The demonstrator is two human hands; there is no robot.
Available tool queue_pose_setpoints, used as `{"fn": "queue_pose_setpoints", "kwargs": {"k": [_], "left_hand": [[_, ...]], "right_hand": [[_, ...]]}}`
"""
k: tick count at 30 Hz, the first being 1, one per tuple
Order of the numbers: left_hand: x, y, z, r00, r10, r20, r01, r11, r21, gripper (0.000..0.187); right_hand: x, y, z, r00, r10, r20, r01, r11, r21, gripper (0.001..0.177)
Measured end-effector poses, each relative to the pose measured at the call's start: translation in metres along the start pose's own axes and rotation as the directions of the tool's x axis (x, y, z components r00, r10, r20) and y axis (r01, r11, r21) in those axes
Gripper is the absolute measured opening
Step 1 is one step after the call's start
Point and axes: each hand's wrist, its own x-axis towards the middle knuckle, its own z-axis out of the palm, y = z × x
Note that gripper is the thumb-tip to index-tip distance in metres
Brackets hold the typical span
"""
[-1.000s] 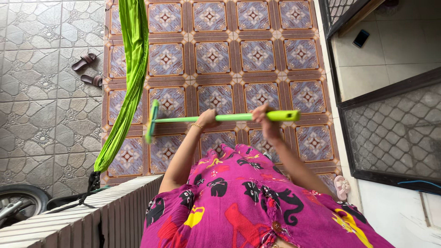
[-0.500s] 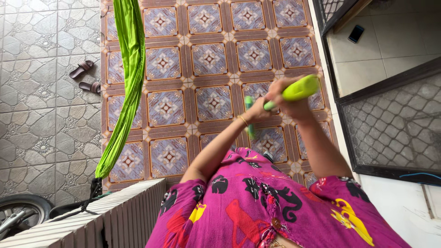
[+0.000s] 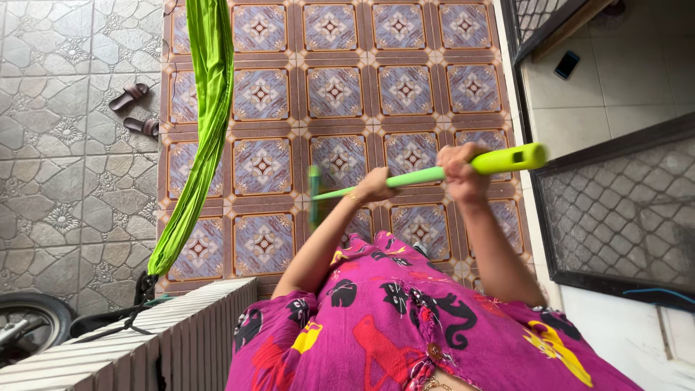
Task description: The person mops a tiled floor using a long-handled mop, pushing and pulling it across the surface to clean the area.
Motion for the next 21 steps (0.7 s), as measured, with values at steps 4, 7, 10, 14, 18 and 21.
{"fn": "queue_pose_setpoints", "kwargs": {"k": [4,7,10,14,18,21], "left_hand": [[-0.047,-0.052,-0.02,0.999,-0.043,-0.006,0.043,0.999,0.026,0.027],[-0.066,-0.081,-0.029,0.984,-0.173,0.029,0.167,0.976,0.14,0.041],[-0.071,-0.108,-0.032,0.976,-0.215,0.045,0.202,0.959,0.197,0.03],[-0.058,-0.12,-0.026,0.967,-0.253,-0.021,0.252,0.95,0.186,0.032],[-0.035,-0.087,-0.017,0.977,-0.214,0.006,0.209,0.959,0.192,0.032],[-0.016,-0.033,-0.02,0.99,-0.135,-0.027,0.138,0.978,0.154,0.038]], "right_hand": [[-0.036,0.05,0.016,0.994,0.096,-0.052,-0.095,0.995,0.028,0.021],[-0.059,0.075,0.028,0.985,0.151,-0.079,-0.152,0.988,-0.008,0.024],[-0.072,0.094,0.03,0.971,0.198,-0.131,-0.206,0.977,-0.053,0.025],[-0.074,0.1,0.008,0.943,0.228,-0.242,-0.293,0.914,-0.279,0.022],[-0.064,0.065,-0.018,0.953,0.191,-0.237,-0.259,0.917,-0.304,0.019],[-0.041,0.013,-0.026,0.986,0.049,-0.159,-0.101,0.934,-0.343,0.032]]}}
